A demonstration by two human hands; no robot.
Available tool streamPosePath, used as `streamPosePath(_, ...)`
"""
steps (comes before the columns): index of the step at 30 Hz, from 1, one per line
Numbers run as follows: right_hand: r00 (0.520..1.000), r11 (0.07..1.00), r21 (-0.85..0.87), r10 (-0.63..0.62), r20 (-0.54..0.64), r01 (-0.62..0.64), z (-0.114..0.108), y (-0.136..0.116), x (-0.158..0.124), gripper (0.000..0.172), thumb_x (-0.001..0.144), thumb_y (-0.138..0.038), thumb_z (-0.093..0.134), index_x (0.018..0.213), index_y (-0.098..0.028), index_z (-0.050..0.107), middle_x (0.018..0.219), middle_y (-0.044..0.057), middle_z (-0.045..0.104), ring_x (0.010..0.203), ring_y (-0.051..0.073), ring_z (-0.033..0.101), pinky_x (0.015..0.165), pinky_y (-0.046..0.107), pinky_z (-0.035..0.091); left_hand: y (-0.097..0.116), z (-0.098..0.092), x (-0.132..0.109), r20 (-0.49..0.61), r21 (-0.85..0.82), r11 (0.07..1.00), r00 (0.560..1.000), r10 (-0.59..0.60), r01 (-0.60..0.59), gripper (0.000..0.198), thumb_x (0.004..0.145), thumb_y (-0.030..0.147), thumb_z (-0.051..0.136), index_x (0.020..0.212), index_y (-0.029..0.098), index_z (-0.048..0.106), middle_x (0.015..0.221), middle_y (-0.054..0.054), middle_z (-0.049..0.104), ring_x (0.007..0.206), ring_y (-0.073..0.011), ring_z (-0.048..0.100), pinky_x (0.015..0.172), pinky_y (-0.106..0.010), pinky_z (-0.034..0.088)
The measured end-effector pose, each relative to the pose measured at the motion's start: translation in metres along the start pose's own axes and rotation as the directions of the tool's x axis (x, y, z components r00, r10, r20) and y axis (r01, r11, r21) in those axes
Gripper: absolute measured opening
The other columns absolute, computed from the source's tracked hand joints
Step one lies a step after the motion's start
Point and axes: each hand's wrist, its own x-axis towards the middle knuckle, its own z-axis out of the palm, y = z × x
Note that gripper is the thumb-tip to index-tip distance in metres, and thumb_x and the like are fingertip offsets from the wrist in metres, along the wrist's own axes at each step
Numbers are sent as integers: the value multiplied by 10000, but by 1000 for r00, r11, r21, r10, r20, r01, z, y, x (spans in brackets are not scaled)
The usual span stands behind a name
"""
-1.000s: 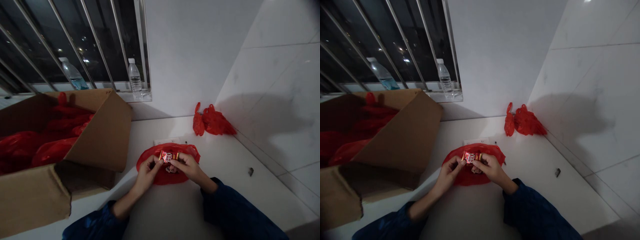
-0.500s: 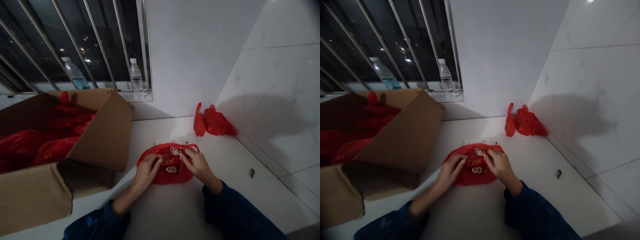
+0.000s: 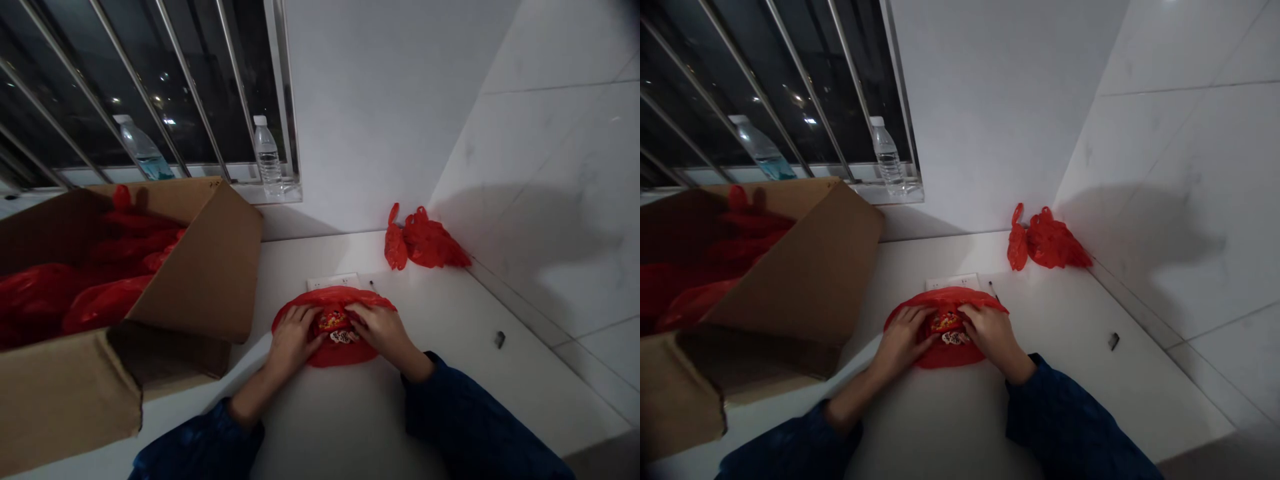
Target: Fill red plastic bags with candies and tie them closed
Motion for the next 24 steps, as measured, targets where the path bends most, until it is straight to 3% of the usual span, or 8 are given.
streamPosePath(5, 998, 998, 52, 38, 42, -40, 1, -1, -2, 327, 957, -396, 508, 1240, -298, 639, 1020, 20, 763, 886, 222, 718, 726, 314, 523, 2, -10, 2, -49, -67, 996, 997, -56, 52, 322, 866, 310, 618, 1168, 206, 577, 1127, -73, 649, 1070, -282, 562, 960, -457, 444)
streamPosePath(10, 999, 995, 82, 53, -3, -53, -2, -4, -1, 374, 995, -448, 415, 1205, -274, 670, 996, 49, 765, 875, 233, 718, 751, 333, 528, 0, -19, 2, -105, -279, 948, 976, -188, 153, 211, 903, 315, 531, 1082, 206, 554, 1076, -60, 642, 982, -231, 596, 884, -385, 473)
streamPosePath(13, 992, 961, 268, 92, -87, -66, -7, -6, -1, 402, 1008, -460, 378, 1052, -234, 708, 895, 65, 756, 845, 239, 704, 778, 362, 519, 2, -24, 0, -186, -345, 934, 969, -164, 92, 242, 926, 338, 501, 1127, 206, 521, 1108, -70, 626, 993, -217, 603, 888, -367, 473)
streamPosePath(15, 988, 849, 526, 119, -98, -50, -8, -7, -1, 476, 1018, -492, 336, 848, -225, 692, 773, 55, 728, 755, 217, 686, 744, 353, 521, 5, -27, -2, -278, -273, 961, 960, -29, -50, 300, 906, 332, 541, 1174, 203, 507, 1152, -88, 608, 1070, -234, 580, 932, -382, 451)
streamPosePath(18, 991, 547, 832, 129, 24, -91, -7, -8, -1, 549, 1002, -569, 319, 677, -237, 612, 601, 26, 645, 587, 185, 632, 615, 328, 523, 8, -28, -2, -327, -113, 970, 930, 168, -215, 364, 873, 310, 607, 1207, 208, 503, 1213, -104, 606, 1135, -263, 562, 974, -421, 413)
streamPosePath(21, 985, 326, 931, 104, 136, -163, -2, -7, 1, 394, 921, -592, 513, 816, -231, 633, 705, 11, 672, 636, 183, 652, 636, 329, 560, 10, -27, -2, -271, -82, 961, 934, 234, -265, 367, 892, 280, 608, 1238, 224, 500, 1300, -105, 587, 1188, -264, 552, 1006, -437, 399)
streamPosePath(24, 986, 208, 964, 68, 152, -163, 0, -8, 3, 342, 831, -527, 676, 1003, -236, 624, 911, 21, 705, 805, 205, 686, 759, 357, 583, 12, -24, -4, -223, -199, 948, 954, 203, -248, 410, 906, 267, 607, 1296, 241, 482, 1430, -113, 479, 1305, -266, 472, 1058, -441, 401)
